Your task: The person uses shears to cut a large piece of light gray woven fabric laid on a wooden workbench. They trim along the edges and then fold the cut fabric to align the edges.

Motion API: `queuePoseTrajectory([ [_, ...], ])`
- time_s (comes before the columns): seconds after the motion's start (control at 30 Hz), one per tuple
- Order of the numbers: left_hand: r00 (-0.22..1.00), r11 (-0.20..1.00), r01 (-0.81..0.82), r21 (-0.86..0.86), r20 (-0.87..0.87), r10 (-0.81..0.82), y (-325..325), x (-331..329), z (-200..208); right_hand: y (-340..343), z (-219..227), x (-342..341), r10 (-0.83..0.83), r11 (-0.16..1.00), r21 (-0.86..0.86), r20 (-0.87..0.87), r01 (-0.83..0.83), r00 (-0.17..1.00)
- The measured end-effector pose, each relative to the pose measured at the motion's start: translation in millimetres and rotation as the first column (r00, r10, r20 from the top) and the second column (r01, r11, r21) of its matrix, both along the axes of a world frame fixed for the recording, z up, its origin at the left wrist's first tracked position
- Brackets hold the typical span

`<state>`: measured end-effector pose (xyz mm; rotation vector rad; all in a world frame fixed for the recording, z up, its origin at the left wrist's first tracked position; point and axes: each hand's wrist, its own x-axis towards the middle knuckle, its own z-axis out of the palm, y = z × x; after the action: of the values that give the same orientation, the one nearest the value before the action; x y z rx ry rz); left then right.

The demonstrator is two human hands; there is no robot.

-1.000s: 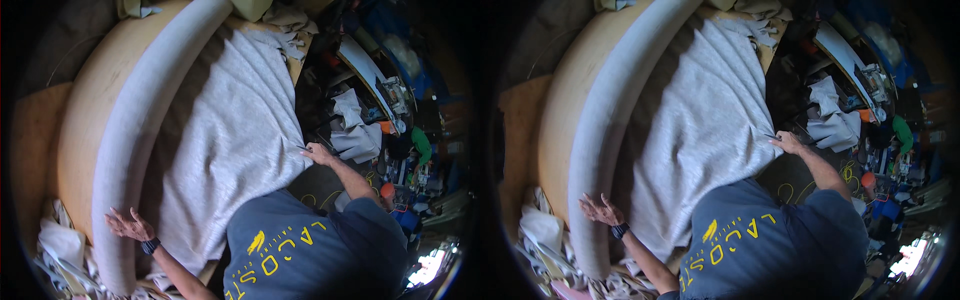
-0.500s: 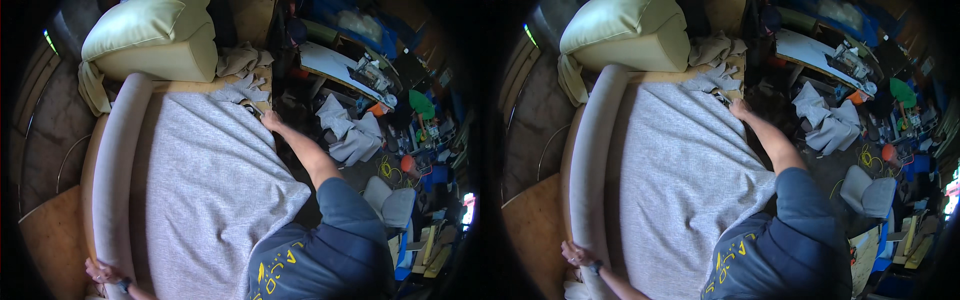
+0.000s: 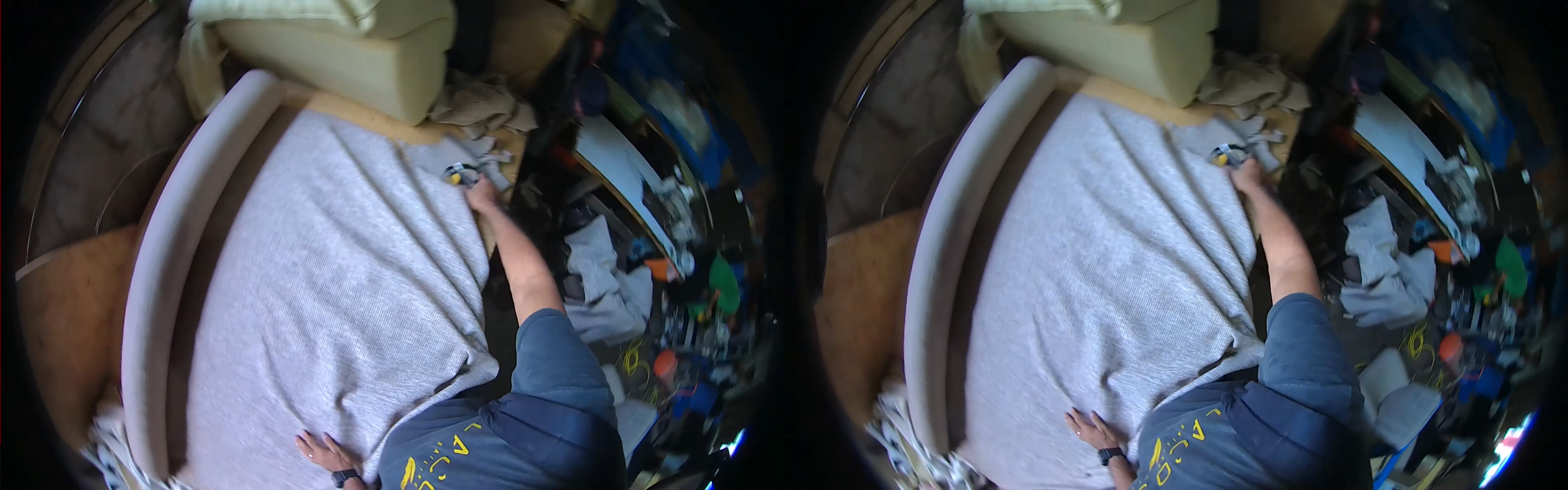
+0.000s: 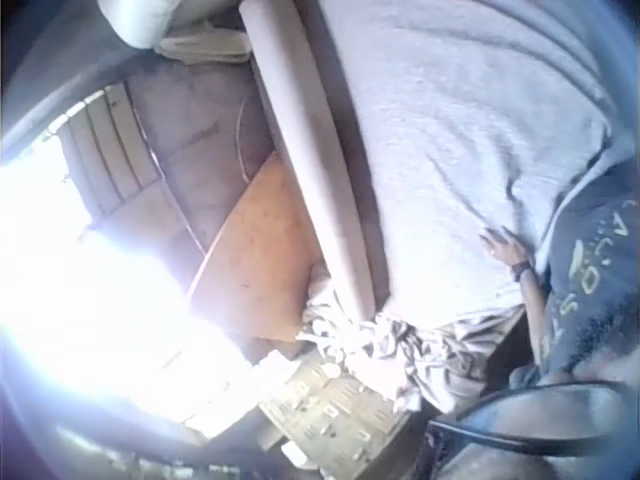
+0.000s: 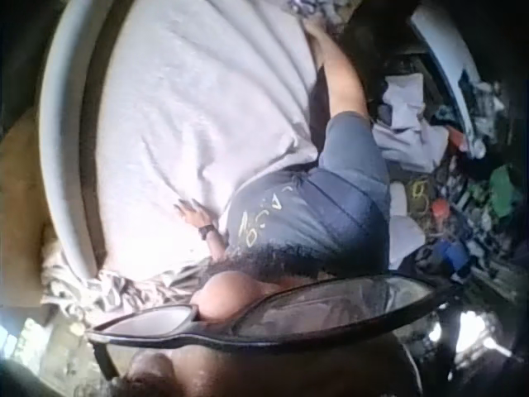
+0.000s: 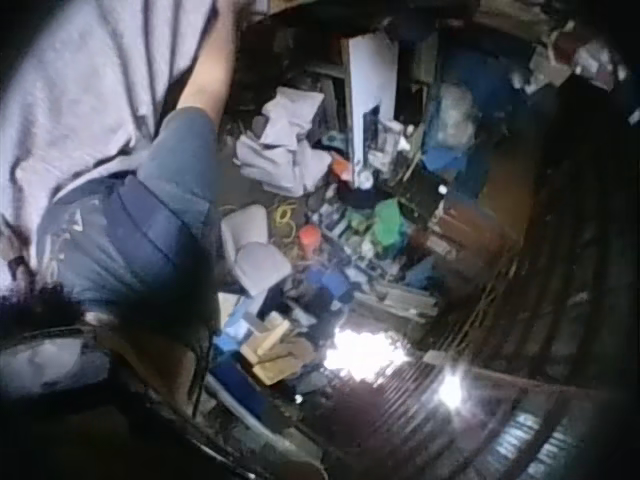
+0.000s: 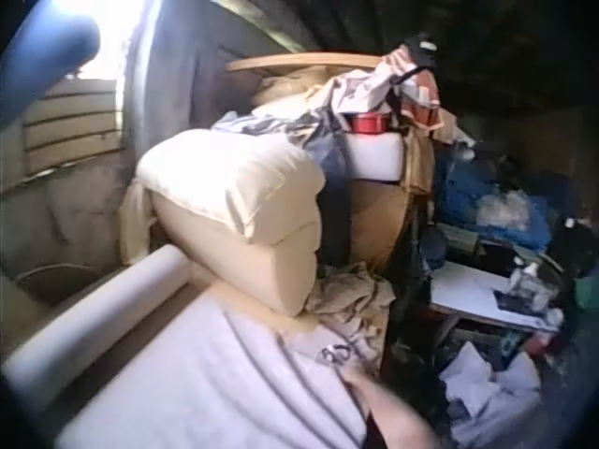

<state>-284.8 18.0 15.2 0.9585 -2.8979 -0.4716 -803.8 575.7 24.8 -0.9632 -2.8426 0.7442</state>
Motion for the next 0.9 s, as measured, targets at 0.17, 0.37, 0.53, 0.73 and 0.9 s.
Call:
queuePoseTrajectory([
  [0.17,0.975,0.975,-0.121,0.184,-0.162,0.152,-4.3,23.4,46.0,13.0,-22.3,-81.4,0.108,0.972,0.229,-0.257,-0.048,0.96],
  [0.37,0.879,0.917,-0.396,0.058,-0.264,0.396,-15.8,62.2,85.8,49.7,-79.5,-62.7,0.84,0.541,0.338,-0.167,-0.77,0.517],
  [0.53,0.563,0.67,-0.742,0.028,-0.516,0.646,-26.3,183.5,59.4,24.5,-64.6,-78.0,0.734,0.584,0.425,0.088,-0.692,0.673],
  [0.73,0.277,0.379,-0.923,0.064,-0.57,0.773,-87.5,291.0,43.0,-120.7,6.7,60.2,0.855,0.505,0.333,-0.316,-0.796,0.41],
  [0.9,0.491,0.434,-0.87,-0.233,-0.343,0.801,-161.5,310.9,31.9,-306.6,-3.7,262.3,0.868,0.175,-0.099,-0.455,-0.98,0.201],
])
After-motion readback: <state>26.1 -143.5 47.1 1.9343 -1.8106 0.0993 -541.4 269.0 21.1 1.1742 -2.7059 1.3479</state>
